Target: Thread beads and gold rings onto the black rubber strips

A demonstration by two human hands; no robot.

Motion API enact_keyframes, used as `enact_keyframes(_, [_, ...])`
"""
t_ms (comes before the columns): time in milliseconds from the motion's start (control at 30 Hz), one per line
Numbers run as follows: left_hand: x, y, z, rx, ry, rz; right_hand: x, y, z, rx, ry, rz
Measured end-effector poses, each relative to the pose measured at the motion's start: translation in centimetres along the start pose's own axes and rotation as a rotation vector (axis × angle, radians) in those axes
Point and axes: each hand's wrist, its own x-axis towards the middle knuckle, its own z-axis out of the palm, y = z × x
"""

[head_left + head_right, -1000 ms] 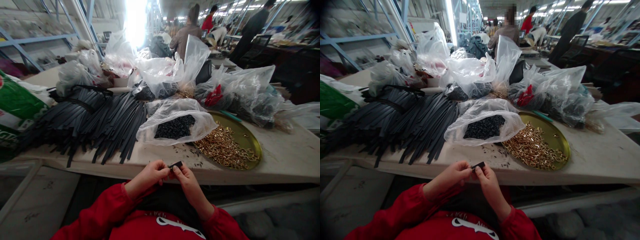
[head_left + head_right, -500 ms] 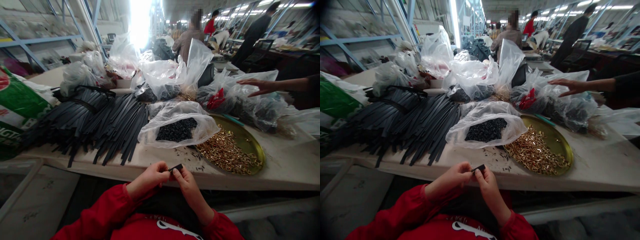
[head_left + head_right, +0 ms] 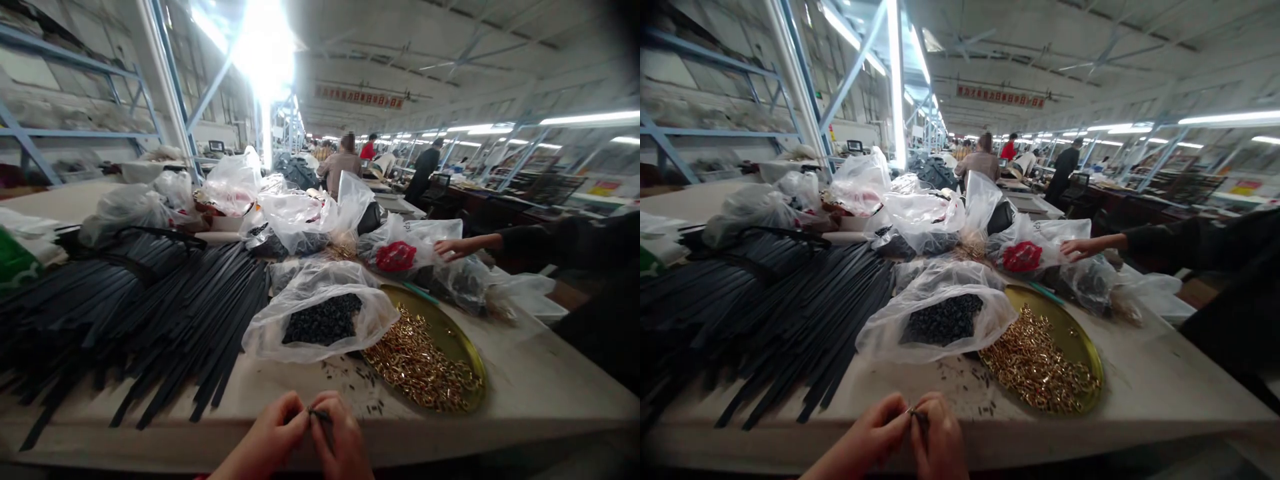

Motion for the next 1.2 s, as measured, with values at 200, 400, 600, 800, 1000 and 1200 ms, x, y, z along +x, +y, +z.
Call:
enact_keyframes(200, [-0.3, 0.1, -0.6, 0.244, 0.132, 0.138, 1.2, -0.6, -0.8, -0.018, -0.083, 0.117])
enact_keyframes(400, [-1.0, 0.6, -1.2, 0.178, 0.034, 0.1, 1.2, -1.3, -1.6, 0.214, -0.25, 0.36])
enact_keyframes(600, [-0.8, 1.1, -1.0, 0.162, -0.066, 0.151, 2.1, -1.8, -2.7, 0.228, -0.457, 0.311])
enact_keyframes(800, [0.8, 1.5, -1.9, 0.119, 0.029, 0.121, 9.8, 0.2, -6.8, -0.467, -0.303, 0.145])
enact_keyframes(1000, [2.3, 1.1, -2.5, -0.131, -0.016, 0.003, 16.6, 4.3, -6.3, -0.959, -0.359, 0.105])
enact_keyframes(1200, [2.8, 1.2, -2.7, -0.176, -0.01, -0.087, 17.7, 5.5, -4.5, -1.143, -0.444, 0.071])
